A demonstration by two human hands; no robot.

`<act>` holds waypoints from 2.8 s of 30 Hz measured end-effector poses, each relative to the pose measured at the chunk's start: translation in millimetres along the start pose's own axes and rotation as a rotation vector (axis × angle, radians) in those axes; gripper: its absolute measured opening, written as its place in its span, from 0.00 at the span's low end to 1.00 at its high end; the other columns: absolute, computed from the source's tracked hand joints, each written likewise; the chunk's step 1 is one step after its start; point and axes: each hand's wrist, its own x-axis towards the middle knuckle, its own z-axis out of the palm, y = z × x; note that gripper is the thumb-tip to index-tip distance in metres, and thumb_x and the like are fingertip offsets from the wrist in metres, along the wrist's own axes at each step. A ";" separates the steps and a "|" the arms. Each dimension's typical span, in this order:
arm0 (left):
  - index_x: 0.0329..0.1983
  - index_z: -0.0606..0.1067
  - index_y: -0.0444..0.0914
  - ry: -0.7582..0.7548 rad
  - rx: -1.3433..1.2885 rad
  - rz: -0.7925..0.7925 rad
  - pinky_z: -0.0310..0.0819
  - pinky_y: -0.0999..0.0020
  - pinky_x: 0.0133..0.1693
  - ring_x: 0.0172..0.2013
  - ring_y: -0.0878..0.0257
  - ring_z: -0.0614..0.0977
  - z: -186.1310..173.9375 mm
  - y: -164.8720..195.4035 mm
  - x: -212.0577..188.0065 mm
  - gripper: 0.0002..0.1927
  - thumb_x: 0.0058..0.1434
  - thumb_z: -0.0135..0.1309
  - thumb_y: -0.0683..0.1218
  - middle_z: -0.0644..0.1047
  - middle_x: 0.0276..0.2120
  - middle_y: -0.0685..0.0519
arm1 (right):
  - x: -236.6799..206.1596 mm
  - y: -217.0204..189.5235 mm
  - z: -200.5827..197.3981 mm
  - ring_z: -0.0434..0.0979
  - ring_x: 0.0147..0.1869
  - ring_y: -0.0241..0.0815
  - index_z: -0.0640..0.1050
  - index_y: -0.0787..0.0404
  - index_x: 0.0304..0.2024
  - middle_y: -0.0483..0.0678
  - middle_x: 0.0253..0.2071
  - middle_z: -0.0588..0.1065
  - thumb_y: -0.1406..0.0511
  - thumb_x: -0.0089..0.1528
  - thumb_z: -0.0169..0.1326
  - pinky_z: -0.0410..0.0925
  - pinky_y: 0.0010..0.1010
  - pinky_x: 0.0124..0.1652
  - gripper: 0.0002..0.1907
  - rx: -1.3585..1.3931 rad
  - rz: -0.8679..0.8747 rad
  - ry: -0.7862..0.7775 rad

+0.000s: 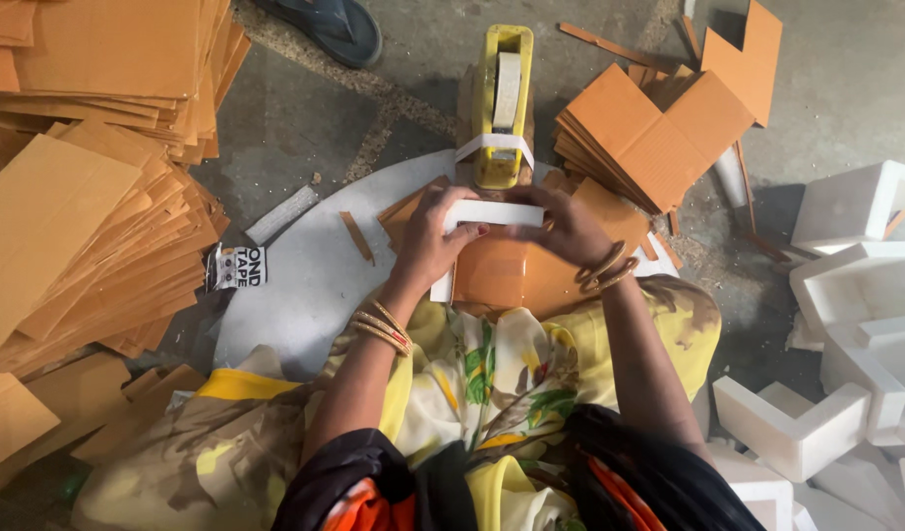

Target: The person sits on the floor and assembles small boxes by inserting white foam inserts into brown cardboard frames. They use a tape dispenser to secure the edges of the cardboard, then place the finished units aside.

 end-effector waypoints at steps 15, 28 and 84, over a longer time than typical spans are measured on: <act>0.56 0.76 0.47 0.058 0.055 -0.027 0.77 0.58 0.44 0.45 0.50 0.81 4.1 1.1 -0.9 0.22 0.58 0.65 0.48 0.73 0.47 0.46 | 36.0 19.5 2.5 0.75 0.33 0.30 0.78 0.65 0.40 0.43 0.33 0.76 0.64 0.69 0.57 0.70 0.23 0.33 0.08 0.391 0.188 0.267; 0.55 0.75 0.49 0.040 0.065 -0.061 0.78 0.57 0.42 0.41 0.49 0.82 6.8 6.5 8.4 0.19 0.61 0.63 0.51 0.73 0.44 0.47 | -35.5 56.8 86.9 0.75 0.29 0.32 0.77 0.67 0.40 0.45 0.31 0.76 0.64 0.65 0.60 0.70 0.23 0.31 0.10 0.767 0.480 0.424; 0.61 0.76 0.47 0.192 0.261 0.314 0.79 0.63 0.53 0.52 0.54 0.80 -56.0 28.7 -85.3 0.22 0.62 0.63 0.46 0.72 0.53 0.49 | 31.1 -34.3 58.5 0.83 0.44 0.44 0.65 0.68 0.71 0.60 0.43 0.80 0.76 0.63 0.50 0.76 0.33 0.46 0.32 0.537 0.290 0.060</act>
